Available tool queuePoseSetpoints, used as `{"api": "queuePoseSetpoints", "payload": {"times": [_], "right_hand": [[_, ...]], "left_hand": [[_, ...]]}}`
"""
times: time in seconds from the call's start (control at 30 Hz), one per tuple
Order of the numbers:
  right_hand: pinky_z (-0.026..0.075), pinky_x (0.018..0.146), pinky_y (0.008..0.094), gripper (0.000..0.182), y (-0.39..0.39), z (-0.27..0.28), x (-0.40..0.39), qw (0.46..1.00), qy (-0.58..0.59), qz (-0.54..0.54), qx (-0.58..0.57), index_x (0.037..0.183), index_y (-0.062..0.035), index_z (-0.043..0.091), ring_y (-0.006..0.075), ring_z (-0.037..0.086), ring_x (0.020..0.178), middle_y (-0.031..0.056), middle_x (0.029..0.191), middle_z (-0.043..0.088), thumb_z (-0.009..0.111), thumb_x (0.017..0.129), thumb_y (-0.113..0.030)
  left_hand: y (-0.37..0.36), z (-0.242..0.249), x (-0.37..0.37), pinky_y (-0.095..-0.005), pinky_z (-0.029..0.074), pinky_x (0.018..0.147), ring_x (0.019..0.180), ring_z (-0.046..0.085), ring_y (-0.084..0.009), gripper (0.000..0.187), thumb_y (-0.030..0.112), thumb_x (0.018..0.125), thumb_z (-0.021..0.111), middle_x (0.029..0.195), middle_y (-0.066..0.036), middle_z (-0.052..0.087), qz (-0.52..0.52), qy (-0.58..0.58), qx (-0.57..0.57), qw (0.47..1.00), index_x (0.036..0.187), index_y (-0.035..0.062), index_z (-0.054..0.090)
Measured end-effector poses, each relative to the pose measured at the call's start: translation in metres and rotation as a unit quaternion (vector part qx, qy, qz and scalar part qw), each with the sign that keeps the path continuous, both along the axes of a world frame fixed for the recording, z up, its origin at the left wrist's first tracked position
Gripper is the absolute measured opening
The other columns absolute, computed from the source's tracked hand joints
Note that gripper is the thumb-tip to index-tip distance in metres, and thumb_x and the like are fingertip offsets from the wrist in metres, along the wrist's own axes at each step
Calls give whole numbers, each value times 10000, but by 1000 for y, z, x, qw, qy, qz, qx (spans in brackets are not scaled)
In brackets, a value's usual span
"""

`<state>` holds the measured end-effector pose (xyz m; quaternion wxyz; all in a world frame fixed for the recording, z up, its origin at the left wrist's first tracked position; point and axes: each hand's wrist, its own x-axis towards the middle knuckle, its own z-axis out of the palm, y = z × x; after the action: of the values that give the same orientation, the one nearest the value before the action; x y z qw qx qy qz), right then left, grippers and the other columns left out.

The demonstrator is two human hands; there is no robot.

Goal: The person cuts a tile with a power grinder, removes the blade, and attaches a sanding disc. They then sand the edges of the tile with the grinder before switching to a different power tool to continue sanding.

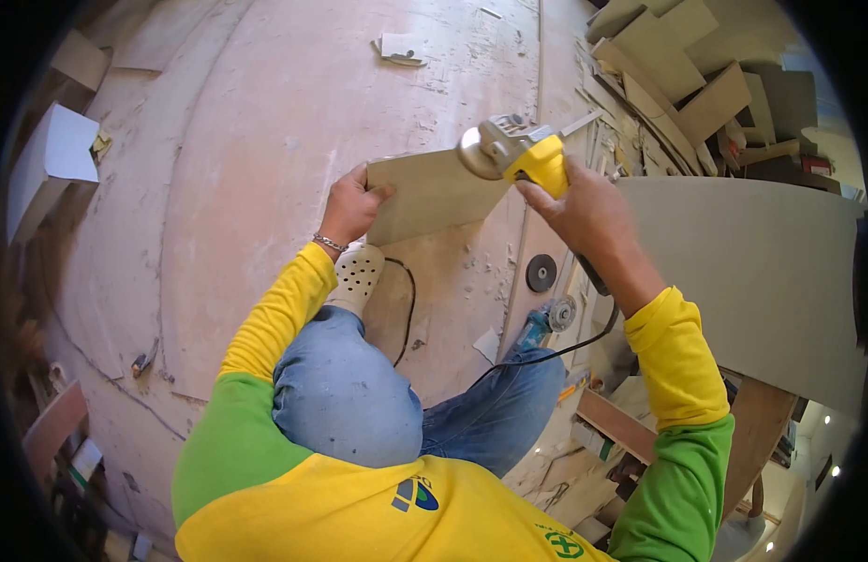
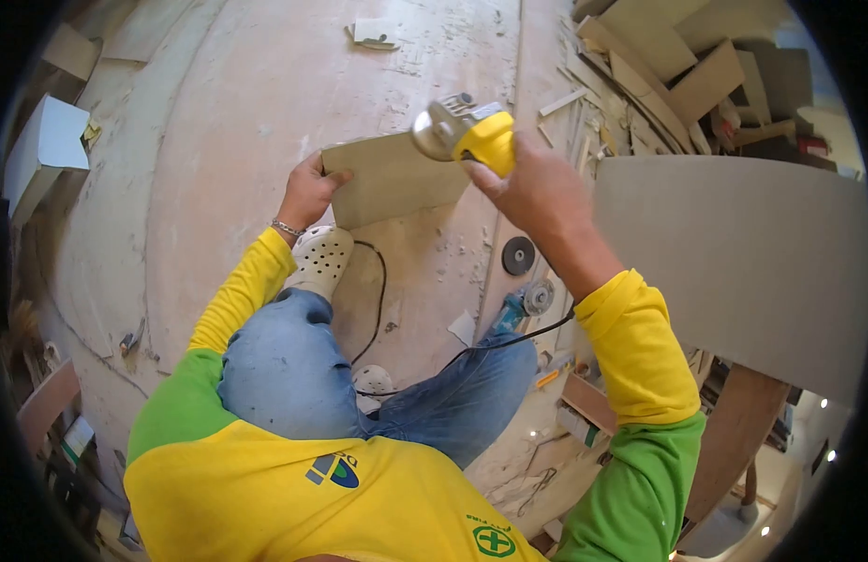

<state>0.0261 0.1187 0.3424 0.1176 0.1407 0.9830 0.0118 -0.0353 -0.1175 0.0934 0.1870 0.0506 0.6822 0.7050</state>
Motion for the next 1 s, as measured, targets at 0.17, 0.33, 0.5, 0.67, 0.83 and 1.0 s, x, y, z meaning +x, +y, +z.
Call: {"api": "queuePoseSetpoints", "payload": {"times": [0.17, 0.33, 0.5, 0.67, 0.83, 1.0], "right_hand": [[532, 774, 469, 640, -46, 0, -11, 997, -7, 75, -28, 1198, 3, 599, 411, 686, 871, 254, 909, 692, 725, 838, -510], [536, 768, 468, 650, -28, 6, -18, 998, -22, 55, -16, 1196, 17, 603, 414, 689, 863, 259, 903, 696, 725, 839, -512], [550, 699, 468, 618, -35, 4, -16, 998, -9, 66, 6, 1118, 17, 612, 405, 691, 784, 235, 850, 702, 706, 846, -530], [547, 693, 460, 622, -77, 3, -24, 989, -18, 139, -44, 1119, 29, 605, 400, 693, 786, 225, 861, 707, 709, 843, -519], [547, 690, 446, 612, -60, 2, -30, 991, -7, 127, -40, 1119, 23, 608, 389, 698, 787, 223, 850, 704, 704, 847, -518], [547, 711, 456, 678, -58, 6, -29, 994, -33, 105, -22, 1221, 40, 588, 391, 697, 800, 226, 840, 703, 697, 853, -519]], "left_hand": [[-3, -1, 7, -310, 537, 765, 826, 697, -169, 278, 160, 860, 716, 953, -123, 746, -7, 31, -36, 999, 1110, 41, 688], [-2, -9, 2, -317, 538, 768, 834, 706, -198, 278, 168, 858, 713, 955, -136, 743, -5, 37, -33, 999, 1108, 49, 691], [-6, 7, 1, -333, 543, 774, 858, 718, -244, 286, 167, 853, 715, 970, -158, 737, -9, 29, -35, 999, 1116, 58, 691], [-4, -1, 5, -351, 541, 773, 874, 712, -287, 291, 184, 848, 728, 980, -174, 728, 4, 119, -76, 990, 1108, 60, 689], [-7, 9, 2, -341, 536, 787, 878, 696, -229, 296, 170, 859, 733, 985, -145, 734, -21, 48, -98, 994, 1127, 51, 690], [-5, 5, -1, -376, 539, 780, 884, 705, -312, 297, 181, 844, 725, 965, -182, 719, -23, 42, -103, 994, 1112, 57, 685]]}}
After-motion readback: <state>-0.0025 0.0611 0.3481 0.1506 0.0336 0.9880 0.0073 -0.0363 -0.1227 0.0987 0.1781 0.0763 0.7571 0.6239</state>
